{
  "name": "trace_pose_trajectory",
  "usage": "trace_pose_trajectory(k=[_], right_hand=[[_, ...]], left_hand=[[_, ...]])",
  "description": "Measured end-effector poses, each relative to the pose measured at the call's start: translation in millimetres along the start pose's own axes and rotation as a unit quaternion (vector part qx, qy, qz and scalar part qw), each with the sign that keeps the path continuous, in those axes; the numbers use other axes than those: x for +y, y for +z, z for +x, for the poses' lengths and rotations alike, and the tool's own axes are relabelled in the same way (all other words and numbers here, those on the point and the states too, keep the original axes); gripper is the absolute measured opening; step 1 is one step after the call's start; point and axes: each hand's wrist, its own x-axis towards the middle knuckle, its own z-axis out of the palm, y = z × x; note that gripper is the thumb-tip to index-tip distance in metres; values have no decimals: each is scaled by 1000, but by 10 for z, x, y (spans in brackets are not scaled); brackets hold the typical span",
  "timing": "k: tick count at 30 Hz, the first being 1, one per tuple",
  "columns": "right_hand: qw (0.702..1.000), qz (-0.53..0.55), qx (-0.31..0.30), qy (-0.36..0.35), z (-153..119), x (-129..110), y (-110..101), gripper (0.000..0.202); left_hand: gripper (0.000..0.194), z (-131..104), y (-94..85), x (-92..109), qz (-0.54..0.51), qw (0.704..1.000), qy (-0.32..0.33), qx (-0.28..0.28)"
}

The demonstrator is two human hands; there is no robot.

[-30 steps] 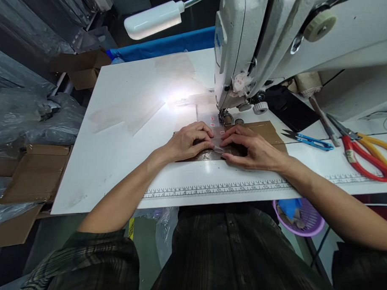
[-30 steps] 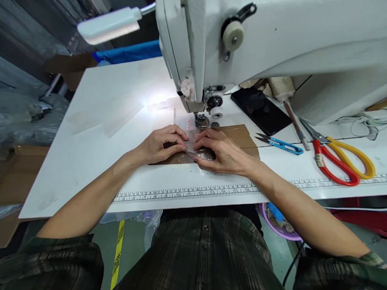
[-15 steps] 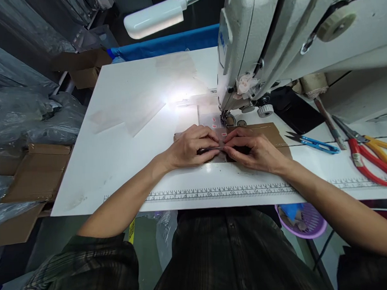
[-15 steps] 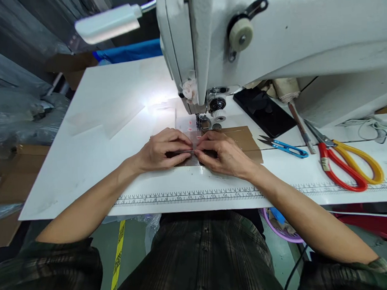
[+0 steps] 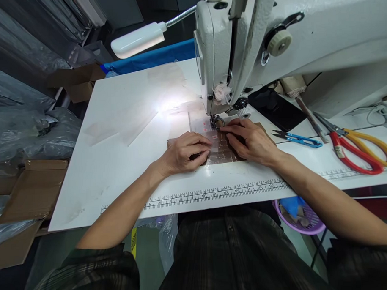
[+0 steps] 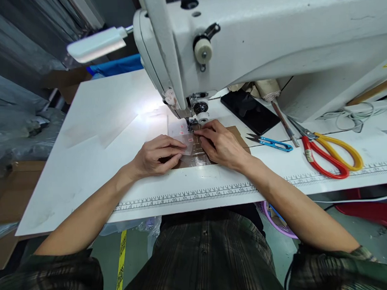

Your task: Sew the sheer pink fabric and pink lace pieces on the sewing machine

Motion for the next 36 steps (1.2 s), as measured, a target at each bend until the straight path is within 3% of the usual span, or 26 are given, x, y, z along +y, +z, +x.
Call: trace_pose_trajectory(k=[5, 10, 13, 17, 20, 24, 26, 29, 32, 34, 36], right_hand=[[999, 13, -29, -32, -3, -31, -26, 32], [993, 5, -88, -78, -38, -53, -24, 37], [988, -26, -111, -101, -55, -56, -10, 41], [993, 38, -67, -90, -35, -62, -58, 30], [991, 96, -32, -90, -16, -87, -83, 24], [986, 75, -84, -124, -27, -139, -20, 30], [986, 36, -110, -123, -38, -156, 13, 32], [984, 47, -127, -117, -38, -153, 14, 27], [986, 107, -90, -91, -24, -127, -11, 24], [989, 112, -58, -78, -20, -115, -12, 30], [990, 88, -62, -86, -27, -114, -6, 37]], left_hand=[[13, -15, -23, -27, -23, 1000, -16, 7], [14, -9, -67, 3, 35, 988, -110, 102], [15, 12, -52, 11, 48, 982, -123, 133], [12, 20, -38, 8, 8, 988, -110, 104], [14, 9, -63, 12, -38, 989, -136, 48], [17, 6, -94, 8, -67, 984, -166, 5], [18, 19, -95, -16, -72, 978, -194, 30], [21, 53, -92, -75, -107, 955, -250, 123], [24, 84, -89, -108, -149, 932, -268, 194], [24, 92, -79, -87, -132, 939, -254, 192], [22, 86, -55, -37, -84, 958, -219, 163]])
